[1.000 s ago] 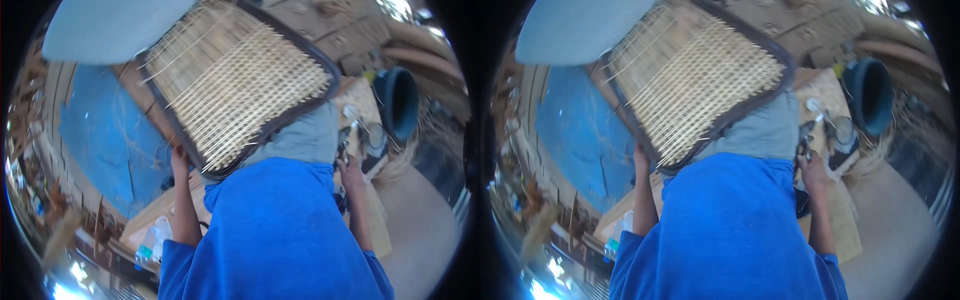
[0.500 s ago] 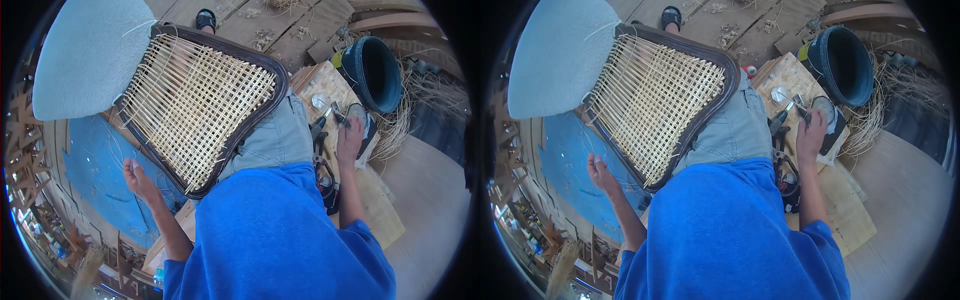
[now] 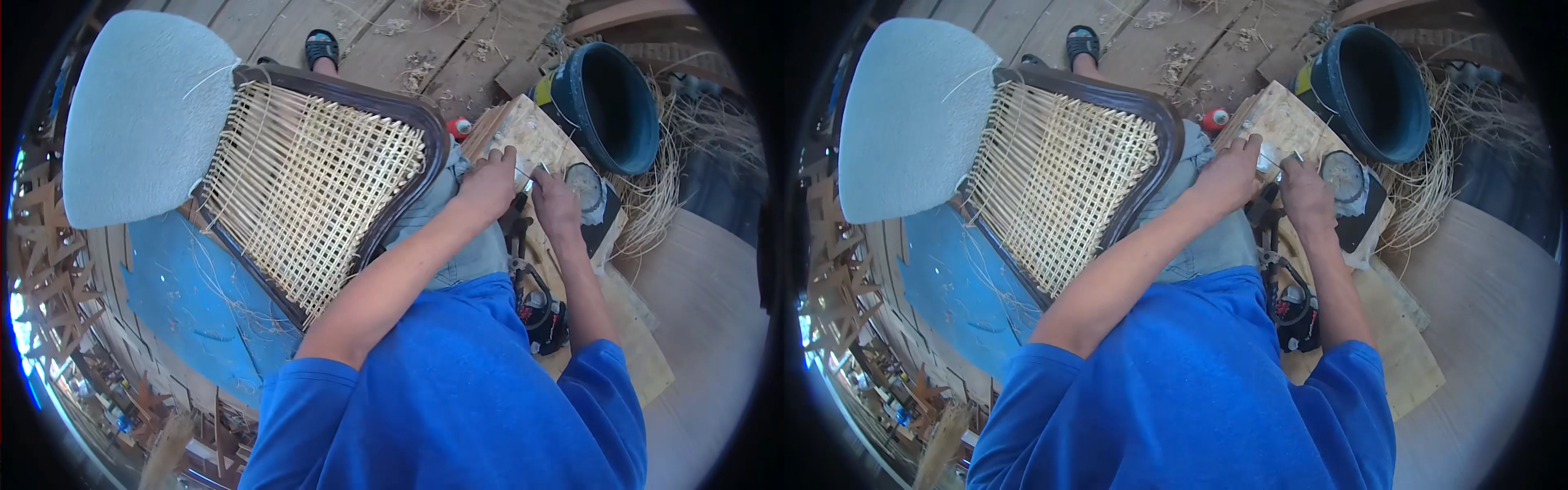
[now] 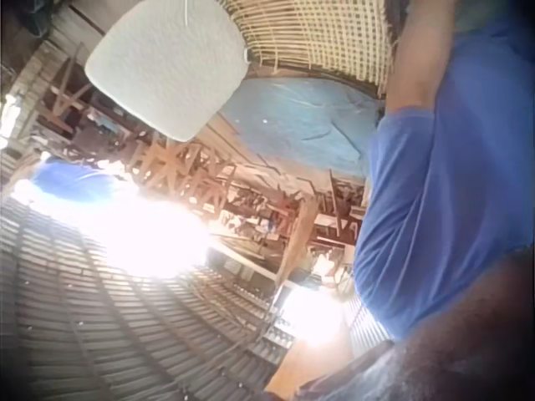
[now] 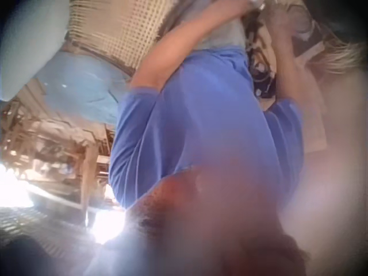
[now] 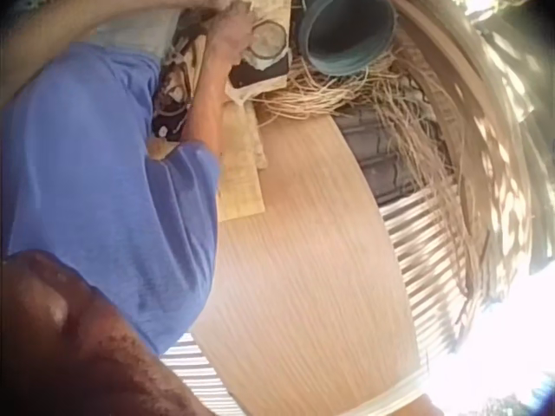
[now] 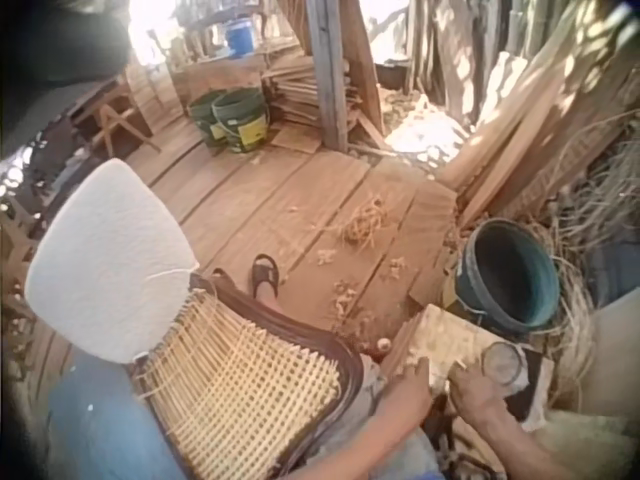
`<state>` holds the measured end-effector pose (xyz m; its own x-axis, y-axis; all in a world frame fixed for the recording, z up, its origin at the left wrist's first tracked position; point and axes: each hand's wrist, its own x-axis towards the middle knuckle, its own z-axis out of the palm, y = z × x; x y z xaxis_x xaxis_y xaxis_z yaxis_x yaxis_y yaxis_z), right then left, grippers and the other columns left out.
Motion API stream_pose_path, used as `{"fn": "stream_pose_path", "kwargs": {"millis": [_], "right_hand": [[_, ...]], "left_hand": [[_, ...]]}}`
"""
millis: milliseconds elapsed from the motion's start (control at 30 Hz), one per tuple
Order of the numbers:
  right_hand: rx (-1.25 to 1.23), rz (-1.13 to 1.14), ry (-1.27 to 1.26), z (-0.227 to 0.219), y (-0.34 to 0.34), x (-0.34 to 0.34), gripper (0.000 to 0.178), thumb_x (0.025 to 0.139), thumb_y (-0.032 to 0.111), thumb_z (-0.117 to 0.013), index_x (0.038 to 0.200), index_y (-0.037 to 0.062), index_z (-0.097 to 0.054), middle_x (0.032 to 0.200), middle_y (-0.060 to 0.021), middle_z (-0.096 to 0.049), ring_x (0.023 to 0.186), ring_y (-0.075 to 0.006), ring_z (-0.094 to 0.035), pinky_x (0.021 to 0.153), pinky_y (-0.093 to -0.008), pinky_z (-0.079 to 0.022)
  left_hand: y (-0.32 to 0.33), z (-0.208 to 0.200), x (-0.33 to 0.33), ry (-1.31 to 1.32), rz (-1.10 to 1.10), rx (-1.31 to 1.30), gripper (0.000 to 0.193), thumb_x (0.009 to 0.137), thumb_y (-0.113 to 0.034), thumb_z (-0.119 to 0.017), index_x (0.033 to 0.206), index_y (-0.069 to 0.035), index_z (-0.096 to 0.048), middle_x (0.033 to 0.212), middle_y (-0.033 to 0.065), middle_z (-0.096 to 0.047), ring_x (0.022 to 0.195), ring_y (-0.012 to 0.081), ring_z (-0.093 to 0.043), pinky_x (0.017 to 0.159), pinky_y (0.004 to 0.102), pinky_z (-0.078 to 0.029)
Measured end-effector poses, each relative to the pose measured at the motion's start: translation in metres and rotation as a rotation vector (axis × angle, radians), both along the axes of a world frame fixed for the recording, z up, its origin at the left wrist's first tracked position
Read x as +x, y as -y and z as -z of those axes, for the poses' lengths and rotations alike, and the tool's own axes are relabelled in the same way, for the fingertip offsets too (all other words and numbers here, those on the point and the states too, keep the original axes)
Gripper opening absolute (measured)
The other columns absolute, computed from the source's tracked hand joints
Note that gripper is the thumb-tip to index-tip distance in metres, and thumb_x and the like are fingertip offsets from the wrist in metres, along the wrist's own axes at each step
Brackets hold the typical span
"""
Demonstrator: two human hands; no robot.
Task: Weaving a rattan pattern onto a wooden chair seat frame using hand tools.
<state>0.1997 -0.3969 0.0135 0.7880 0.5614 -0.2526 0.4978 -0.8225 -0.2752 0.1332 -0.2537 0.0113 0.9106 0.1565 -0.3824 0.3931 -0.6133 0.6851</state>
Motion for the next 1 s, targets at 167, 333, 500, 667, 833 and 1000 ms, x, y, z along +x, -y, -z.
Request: {"fn": "stream_pose_path", "kwargs": {"millis": [167,333,500,667,833,1000], "right_hand": [[0.085,0.013,-0.063,0.004,0.007,-0.005,0.017,0.084,0.016,-0.051,0.097,0.0092,-0.060,0.086,-0.0161,-0.059,0.083,-0.0343,-0.058,0.073,-0.0399,-0.047],[0.134,0.017,-0.053,0.005,0.015,-0.007,0.017,0.085,0.015,-0.051,0.097,0.0085,-0.061,0.084,-0.0160,-0.059,0.080,-0.0330,-0.059,0.070,-0.0387,-0.047],[0.233,0.130,0.032,0.002,0.019,-0.008,0.018,0.083,0.016,-0.053,0.097,0.0104,-0.062,0.083,-0.0145,-0.058,0.077,-0.0334,-0.059,0.068,-0.0401,-0.047],[0.131,0.075,0.054,0.003,0.012,-0.014,0.016,0.083,0.010,-0.054,0.097,0.0081,-0.061,0.081,-0.0139,-0.057,0.075,-0.0329,-0.057,0.066,-0.0363,-0.046],[0.217,0.013,0.006,0.007,0.022,-0.016,0.015,0.084,0.010,-0.054,0.097,0.0085,-0.061,0.077,-0.0119,-0.056,0.072,-0.0281,-0.058,0.064,-0.0340,-0.047],[0.586,0.748,-0.678,-0.010,0.037,-0.002,0.013,0.087,0.012,-0.056,0.092,0.0019,-0.061,0.066,0.0016,-0.050,0.056,-0.0070,-0.045,0.049,-0.0247,-0.038]], "left_hand": [[0.010,0.022,0.010,0.032,-0.029,0.061,0.044,0.074,-0.014,-0.063,0.113,-0.009,-0.043,0.104,0.0178,-0.052,0.096,0.0353,-0.058,0.078,0.0454,-0.048],[0.010,0.024,0.012,0.013,0.016,0.063,0.047,0.071,-0.016,-0.065,0.114,-0.013,-0.045,0.106,0.0176,-0.051,0.098,0.0352,-0.057,0.078,0.0450,-0.047],[0.010,0.028,0.010,0.044,0.001,0.064,0.046,0.071,-0.016,-0.065,0.113,-0.013,-0.047,0.107,0.0163,-0.050,0.097,0.0340,-0.057,0.078,0.0456,-0.047],[0.010,0.027,0.009,0.074,-0.001,0.060,0.045,0.070,-0.016,-0.065,0.111,-0.012,-0.048,0.105,0.0167,-0.051,0.095,0.0339,-0.057,0.077,0.0442,-0.048],[0.009,0.027,0.008,0.102,-0.006,0.064,0.043,0.070,-0.017,-0.064,0.110,-0.012,-0.048,0.103,0.0169,-0.051,0.093,0.0342,-0.058,0.076,0.0441,-0.049],[0.010,0.026,0.009,0.112,0.020,0.094,0.046,0.070,-0.017,-0.065,0.110,-0.008,-0.045,0.101,0.0166,-0.053,0.091,0.0344,-0.059,0.074,0.0431,-0.049]]}}
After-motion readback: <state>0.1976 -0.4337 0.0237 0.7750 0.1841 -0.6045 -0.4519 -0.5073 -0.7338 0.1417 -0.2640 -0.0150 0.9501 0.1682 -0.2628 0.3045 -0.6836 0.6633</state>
